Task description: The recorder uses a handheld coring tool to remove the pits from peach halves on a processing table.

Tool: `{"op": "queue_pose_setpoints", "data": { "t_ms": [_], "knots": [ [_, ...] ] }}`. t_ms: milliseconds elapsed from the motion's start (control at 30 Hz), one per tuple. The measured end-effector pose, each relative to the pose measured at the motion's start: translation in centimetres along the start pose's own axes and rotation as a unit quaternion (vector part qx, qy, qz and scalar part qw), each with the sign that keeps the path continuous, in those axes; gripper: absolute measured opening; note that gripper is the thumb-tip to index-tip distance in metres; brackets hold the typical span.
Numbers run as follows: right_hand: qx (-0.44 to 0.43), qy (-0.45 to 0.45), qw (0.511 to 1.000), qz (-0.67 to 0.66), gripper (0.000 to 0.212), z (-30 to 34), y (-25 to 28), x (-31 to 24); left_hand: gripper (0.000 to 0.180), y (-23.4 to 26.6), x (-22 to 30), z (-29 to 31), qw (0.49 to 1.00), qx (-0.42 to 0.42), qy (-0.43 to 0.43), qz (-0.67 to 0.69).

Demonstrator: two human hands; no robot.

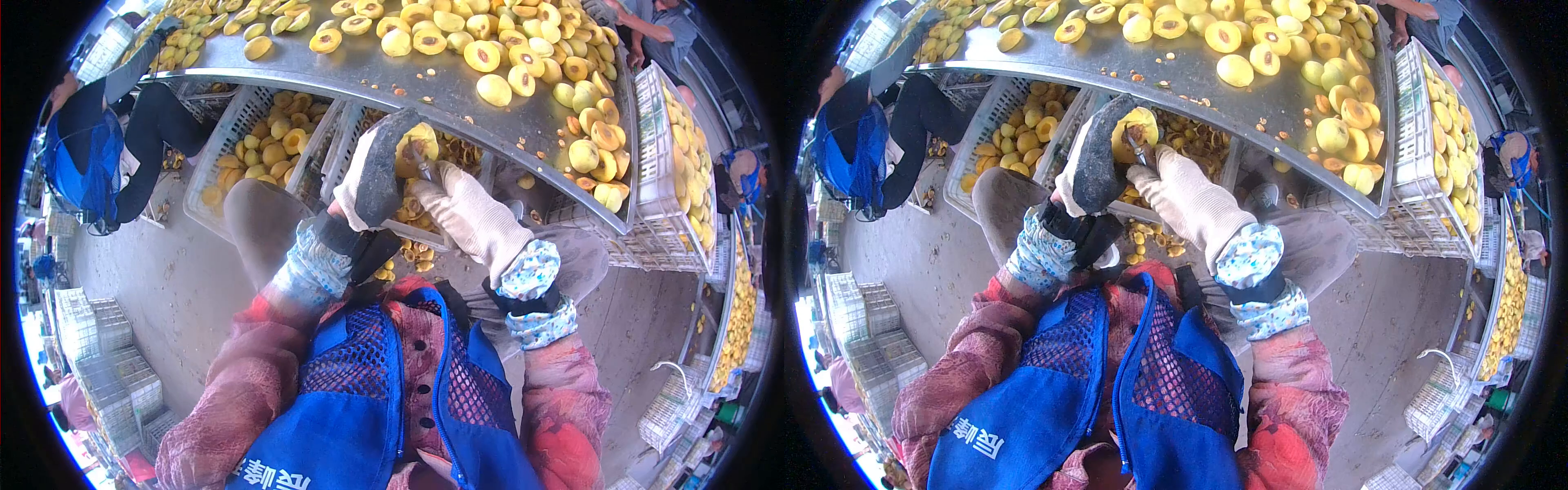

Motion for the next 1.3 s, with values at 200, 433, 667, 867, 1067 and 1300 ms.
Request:
{"op": "queue_pose_setpoints", "data": {
  "t_ms": [200, 433, 667, 867, 1067, 1300],
  "knots": [
    [-0.071, -0.115, 0.972, 0.190, 0.041, -0.4, -0.1, -0.9, 0.058, 0.3, 0.6, 0.0, 0.984, -0.005, -0.059, -0.169],
    [-0.033, -0.005, 0.994, 0.100, 0.042, -0.6, 0.3, -0.7, 0.069, 0.6, 1.4, -0.9, 0.972, -0.020, -0.151, -0.181],
    [-0.111, -0.157, 0.941, -0.279, 0.036, 1.6, 0.8, -1.5, 0.068, 0.8, 1.8, -1.3, 0.957, -0.067, -0.150, -0.241],
    [-0.091, -0.172, 0.922, -0.334, 0.033, 1.9, 0.4, -0.6, 0.059, -0.1, 2.3, -1.2, 0.975, -0.037, -0.137, -0.174],
    [-0.116, -0.189, 0.807, -0.547, 0.027, 1.9, -0.6, 1.3, 0.071, -1.4, 0.9, -0.3, 0.981, -0.001, -0.104, -0.164],
    [-0.111, -0.181, 0.894, -0.394, 0.026, 1.7, -0.3, 2.5, 0.058, -1.9, -0.1, -1.0, 0.982, -0.059, -0.092, -0.155]
  ]
}}
Point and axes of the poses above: each hand's wrist, its own z-axis away from the middle knuckle, its own y-axis out of the back of the hand, x = y × z, the point moved 5 cm from there along -z, towards the middle knuckle, and after that the axes turned 15 degrees about -z, right-handed, at the moved point
